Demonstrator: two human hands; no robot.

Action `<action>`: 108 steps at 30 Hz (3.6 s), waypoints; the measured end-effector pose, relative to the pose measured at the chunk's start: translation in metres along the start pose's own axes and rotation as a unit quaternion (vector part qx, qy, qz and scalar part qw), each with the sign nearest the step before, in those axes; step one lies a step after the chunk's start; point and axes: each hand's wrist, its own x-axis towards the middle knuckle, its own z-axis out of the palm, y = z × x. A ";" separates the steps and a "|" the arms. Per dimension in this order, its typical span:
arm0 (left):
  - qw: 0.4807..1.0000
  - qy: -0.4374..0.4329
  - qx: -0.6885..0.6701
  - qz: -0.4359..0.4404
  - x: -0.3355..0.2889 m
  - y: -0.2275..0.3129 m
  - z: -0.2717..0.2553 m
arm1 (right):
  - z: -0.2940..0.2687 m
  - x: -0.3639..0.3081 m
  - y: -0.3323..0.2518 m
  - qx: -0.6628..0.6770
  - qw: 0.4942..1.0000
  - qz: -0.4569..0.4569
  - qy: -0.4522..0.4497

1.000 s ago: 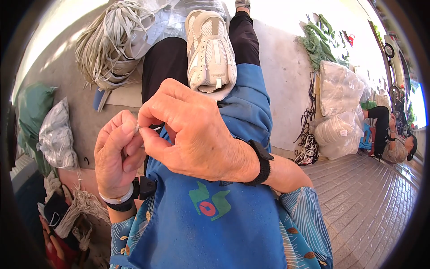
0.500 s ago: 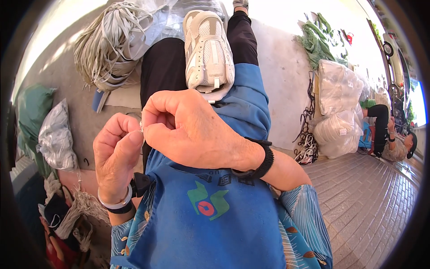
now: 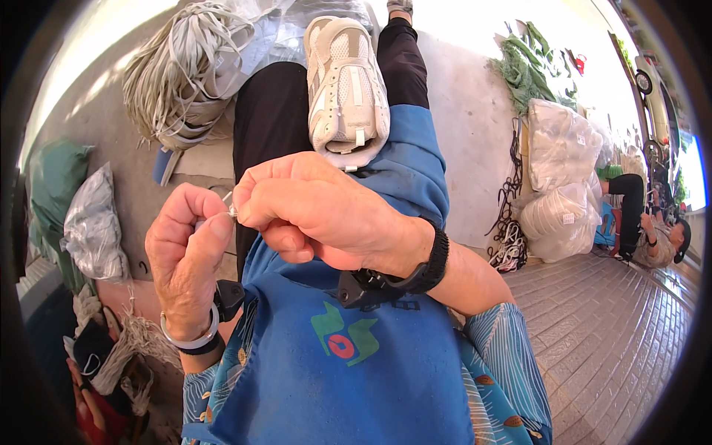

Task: Attaching white plastic tags or security cords to athletic shoes.

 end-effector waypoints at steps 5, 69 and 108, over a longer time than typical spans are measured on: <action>0.994 -0.038 -0.097 -0.039 0.001 -0.002 -0.006 | 0.014 -0.005 -0.006 -0.170 0.982 -0.051 0.066; 0.981 0.039 0.139 0.130 0.023 -0.028 -0.008 | -0.012 0.012 -0.019 -0.236 0.966 -0.084 0.064; 0.993 0.051 0.040 0.101 0.022 -0.042 -0.019 | 0.008 0.030 0.003 -0.551 0.718 -0.377 0.198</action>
